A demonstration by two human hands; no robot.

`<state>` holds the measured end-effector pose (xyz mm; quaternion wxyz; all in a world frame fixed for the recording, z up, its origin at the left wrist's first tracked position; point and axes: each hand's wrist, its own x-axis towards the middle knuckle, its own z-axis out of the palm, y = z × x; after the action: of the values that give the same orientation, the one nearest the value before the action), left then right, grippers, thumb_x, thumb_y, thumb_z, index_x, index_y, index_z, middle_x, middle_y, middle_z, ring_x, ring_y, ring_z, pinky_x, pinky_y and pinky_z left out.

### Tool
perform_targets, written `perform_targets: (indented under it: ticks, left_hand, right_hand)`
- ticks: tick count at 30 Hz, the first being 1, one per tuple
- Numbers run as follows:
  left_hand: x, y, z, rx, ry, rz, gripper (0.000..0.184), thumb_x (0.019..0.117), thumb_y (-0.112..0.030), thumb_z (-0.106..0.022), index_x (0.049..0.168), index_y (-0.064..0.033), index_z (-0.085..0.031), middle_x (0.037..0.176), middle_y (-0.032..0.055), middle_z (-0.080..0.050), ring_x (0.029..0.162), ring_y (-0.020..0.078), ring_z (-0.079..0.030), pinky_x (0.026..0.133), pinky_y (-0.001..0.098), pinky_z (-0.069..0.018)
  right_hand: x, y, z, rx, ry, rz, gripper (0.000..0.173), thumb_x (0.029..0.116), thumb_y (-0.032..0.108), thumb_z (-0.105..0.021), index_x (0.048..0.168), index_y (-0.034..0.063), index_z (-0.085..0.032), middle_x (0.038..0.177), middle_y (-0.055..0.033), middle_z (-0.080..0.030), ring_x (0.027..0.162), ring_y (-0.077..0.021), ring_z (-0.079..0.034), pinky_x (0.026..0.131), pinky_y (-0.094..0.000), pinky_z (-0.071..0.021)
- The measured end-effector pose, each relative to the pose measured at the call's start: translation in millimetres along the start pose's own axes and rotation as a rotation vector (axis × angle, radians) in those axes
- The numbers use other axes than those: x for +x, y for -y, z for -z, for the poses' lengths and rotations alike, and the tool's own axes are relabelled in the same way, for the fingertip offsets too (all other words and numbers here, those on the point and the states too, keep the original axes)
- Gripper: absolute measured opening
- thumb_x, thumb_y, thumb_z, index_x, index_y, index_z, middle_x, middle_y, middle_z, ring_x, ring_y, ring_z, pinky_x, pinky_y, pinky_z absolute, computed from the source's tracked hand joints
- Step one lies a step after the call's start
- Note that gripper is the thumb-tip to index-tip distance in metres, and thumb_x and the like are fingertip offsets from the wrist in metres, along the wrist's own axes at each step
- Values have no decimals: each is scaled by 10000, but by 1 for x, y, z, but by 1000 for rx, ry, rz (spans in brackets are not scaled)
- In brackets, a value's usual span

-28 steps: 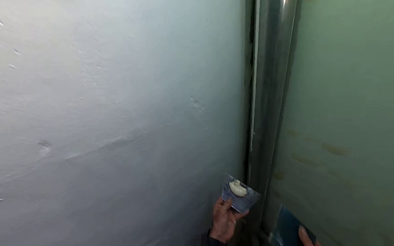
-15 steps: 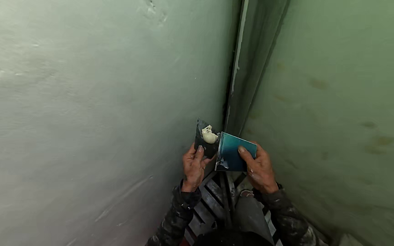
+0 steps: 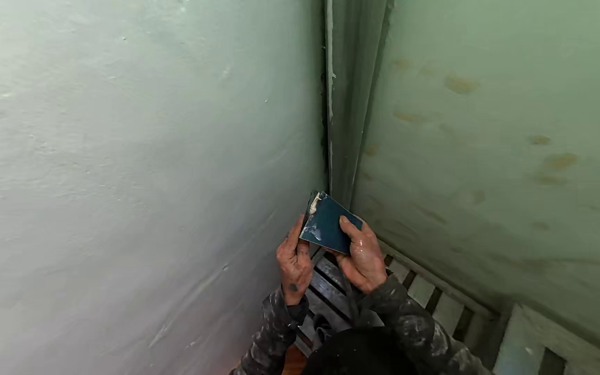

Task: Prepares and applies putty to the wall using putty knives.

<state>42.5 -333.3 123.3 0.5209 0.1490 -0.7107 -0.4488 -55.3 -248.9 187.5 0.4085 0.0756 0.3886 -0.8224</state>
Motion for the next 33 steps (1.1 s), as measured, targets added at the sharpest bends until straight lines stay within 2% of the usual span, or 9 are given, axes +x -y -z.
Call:
perform_targets:
  ticks: [11, 14, 16, 18, 21, 24, 27, 30, 33]
  left_hand:
    - [12, -1, 43, 241, 132, -120, 324, 999, 48, -461, 1258, 158, -622, 1199, 230, -705, 1115, 199, -707, 1011, 357, -563]
    - [7, -3, 63, 317, 55, -40, 313, 1012, -4, -483, 1239, 139, -643, 1147, 199, -729, 1065, 131, -716, 977, 291, -565]
    - [4, -6, 74, 232, -62, 126, 288, 1021, -22, -488, 1222, 113, -643, 1058, 122, -747, 911, 82, -729, 814, 256, -616]
    - [10, -16, 82, -14, -165, 347, 270, 1028, -14, -453, 1223, 74, -617, 958, 81, -754, 774, 138, -746, 641, 325, -649]
    - [23, -38, 86, -474, -213, 631, 262, 1049, -22, -370, 1216, 28, -565, 960, 145, -754, 778, 276, -764, 627, 473, -655]
    - [29, -49, 85, -681, -193, 724, 267, 1061, -48, -370, 1226, 20, -568, 1009, 193, -741, 824, 322, -760, 652, 512, -647]
    - [31, -49, 86, -729, -193, 721, 269, 1069, -55, -374, 1249, 21, -558, 1028, 207, -736, 841, 335, -760, 667, 519, -647]
    - [29, -44, 90, -721, -203, 704, 282, 1066, -47, -369, 1275, 20, -547, 1038, 204, -734, 852, 337, -758, 675, 522, -647]
    - [27, -38, 91, -711, -216, 679, 278, 1070, -45, -369, 1283, 18, -535, 1052, 202, -729, 871, 345, -754, 704, 546, -642]
  right_hand:
    - [17, -19, -19, 67, 54, 41, 301, 1072, 107, -505, 1354, 8, -470, 1076, -196, -671, 905, -274, -723, 761, -441, -641]
    - [23, -15, -29, 37, 143, 115, 300, 1080, 119, -485, 1365, 27, -467, 1101, -179, -669, 944, -266, -717, 792, -447, -635]
    - [30, -9, -29, -55, 205, 317, 268, 1068, 102, -504, 1315, -1, -528, 1081, -163, -694, 955, -246, -719, 825, -432, -629]
    - [44, -7, -22, -217, 300, 671, 201, 1046, 83, -529, 1192, -11, -630, 1016, -93, -733, 938, -176, -725, 869, -377, -621]
    - [50, -3, -22, -493, 463, 1077, 196, 1053, 110, -539, 1146, 39, -696, 1029, 55, -750, 956, -22, -703, 901, -257, -596]
    - [46, -11, -23, -736, 685, 1202, 298, 1077, 171, -508, 1202, -28, -690, 1017, -11, -750, 916, 30, -678, 869, -195, -571]
    - [46, -8, -19, -1011, 855, 1258, 380, 1096, 196, -443, 1281, -43, -673, 1015, -133, -758, 857, -41, -697, 829, -207, -570]
    - [45, 8, -16, -1320, 892, 1238, 416, 1108, 269, -411, 1303, 25, -686, 968, -120, -763, 825, -153, -723, 767, -327, -587]
    - [48, 25, -14, -1576, 811, 1262, 439, 1102, 336, -387, 1245, 104, -731, 1049, -91, -773, 918, -226, -751, 767, -451, -603]
